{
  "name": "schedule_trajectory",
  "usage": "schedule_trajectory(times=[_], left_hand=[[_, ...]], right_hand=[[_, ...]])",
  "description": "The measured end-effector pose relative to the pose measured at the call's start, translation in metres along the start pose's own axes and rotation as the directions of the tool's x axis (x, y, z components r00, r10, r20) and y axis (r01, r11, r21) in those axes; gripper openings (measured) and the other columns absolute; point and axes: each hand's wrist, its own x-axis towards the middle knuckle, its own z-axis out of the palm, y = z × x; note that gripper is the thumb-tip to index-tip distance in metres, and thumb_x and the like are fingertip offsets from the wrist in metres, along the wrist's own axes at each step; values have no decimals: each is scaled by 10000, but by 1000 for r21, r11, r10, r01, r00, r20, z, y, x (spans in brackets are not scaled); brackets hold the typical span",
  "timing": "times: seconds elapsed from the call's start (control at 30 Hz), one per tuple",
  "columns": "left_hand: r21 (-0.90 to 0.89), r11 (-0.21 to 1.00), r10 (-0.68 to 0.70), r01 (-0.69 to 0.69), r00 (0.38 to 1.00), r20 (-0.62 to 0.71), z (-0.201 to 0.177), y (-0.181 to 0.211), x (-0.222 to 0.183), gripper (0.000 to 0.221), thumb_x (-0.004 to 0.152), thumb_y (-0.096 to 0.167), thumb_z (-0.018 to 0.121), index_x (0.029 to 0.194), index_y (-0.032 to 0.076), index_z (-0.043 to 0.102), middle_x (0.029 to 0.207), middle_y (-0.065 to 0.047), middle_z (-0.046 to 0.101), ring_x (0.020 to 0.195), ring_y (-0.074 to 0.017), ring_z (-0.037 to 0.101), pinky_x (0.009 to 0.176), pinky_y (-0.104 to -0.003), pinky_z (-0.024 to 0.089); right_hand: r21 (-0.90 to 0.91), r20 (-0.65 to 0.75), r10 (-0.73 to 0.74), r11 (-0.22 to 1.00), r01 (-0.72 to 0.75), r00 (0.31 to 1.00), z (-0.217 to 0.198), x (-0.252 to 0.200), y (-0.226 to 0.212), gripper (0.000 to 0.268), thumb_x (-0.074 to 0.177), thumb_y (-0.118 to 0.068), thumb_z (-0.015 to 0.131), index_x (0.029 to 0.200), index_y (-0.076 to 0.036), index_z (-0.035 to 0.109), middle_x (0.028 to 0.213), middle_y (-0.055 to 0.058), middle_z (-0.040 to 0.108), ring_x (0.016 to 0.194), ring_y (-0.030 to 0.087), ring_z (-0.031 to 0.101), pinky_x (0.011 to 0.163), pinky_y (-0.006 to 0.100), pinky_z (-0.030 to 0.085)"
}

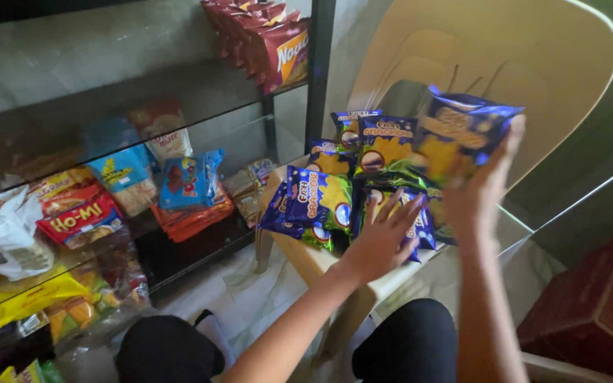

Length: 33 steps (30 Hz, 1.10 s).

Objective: Organizing and stacking various snack bags from a chair onto a shelf.

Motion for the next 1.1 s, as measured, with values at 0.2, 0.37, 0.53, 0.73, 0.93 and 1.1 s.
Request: schedule_trajectory(times=[0.2, 0.37, 0.53, 0.73, 0.93, 1.1], left_hand=[[379, 921, 38, -88, 990, 139, 23, -22, -25, 865, 835, 429, 747, 1573, 145, 394, 1660, -150, 310, 1564, -407, 201, 1251, -691, 129], [435, 897, -13, -77, 980, 199, 22, -22, -24, 845, 851, 413, 749, 1571, 144, 398, 1669, -147, 285, 1564, -393, 182, 1233, -671, 99], [396, 917, -38, -54, 975, 220, 16, -20, -20, 813, 854, 370, 756, 1553, 142, 410, 1666, -138, 287, 1581, -381, 172, 1252, -659, 96], [376, 926, -39, -34, 982, 186, 14, -21, -15, 750, 872, 295, 735, 1545, 145, 440, 1657, -130, 318, 1558, -393, 212, 1236, -653, 117], [375, 927, -24, -25, 992, 126, -30, -11, 3, 705, 878, 319, 717, 1511, 130, 470, 1563, -148, 400, 1498, -404, 298, 1221, -672, 159], [257, 960, 152, -113, 979, -137, -125, -18, 32, 548, 967, 182, 716, 1468, 134, 499, 1494, -125, 492, 1454, -351, 437, 1259, -496, 347]], right_hand=[[-406, 524, 516, 851, -334, 678, -9, 13, 71, 576, 1056, -251, 555, 1606, -292, 390, 1430, 402, 427, 972, 623, 621, 851, 623, 546], [-307, 638, 307, 942, -131, 707, 32, -27, 115, 463, 954, -276, 612, 1409, -355, 585, 1351, 293, 518, 1147, 593, 569, 859, 623, 527], [-451, 546, 186, 887, 99, 817, 25, -32, 94, 457, 937, -187, 661, 1357, -369, 662, 1532, 121, 493, 1359, 419, 471, 1010, 545, 494], [-419, 672, 300, 908, 14, 677, 22, -42, 85, 538, 884, -267, 736, 1408, -258, 614, 1466, 141, 474, 1343, 402, 449, 1098, 569, 440], [-270, 556, 100, 961, 65, 825, 8, -16, 45, 632, 808, -155, 732, 1424, -199, 591, 1582, 212, 392, 1420, 460, 345, 1100, 586, 365], [101, 487, -159, 987, 126, 859, 29, 31, -27, 534, 832, -148, 732, 1343, -216, 595, 1550, 207, 406, 1417, 468, 361, 1166, 571, 361]])
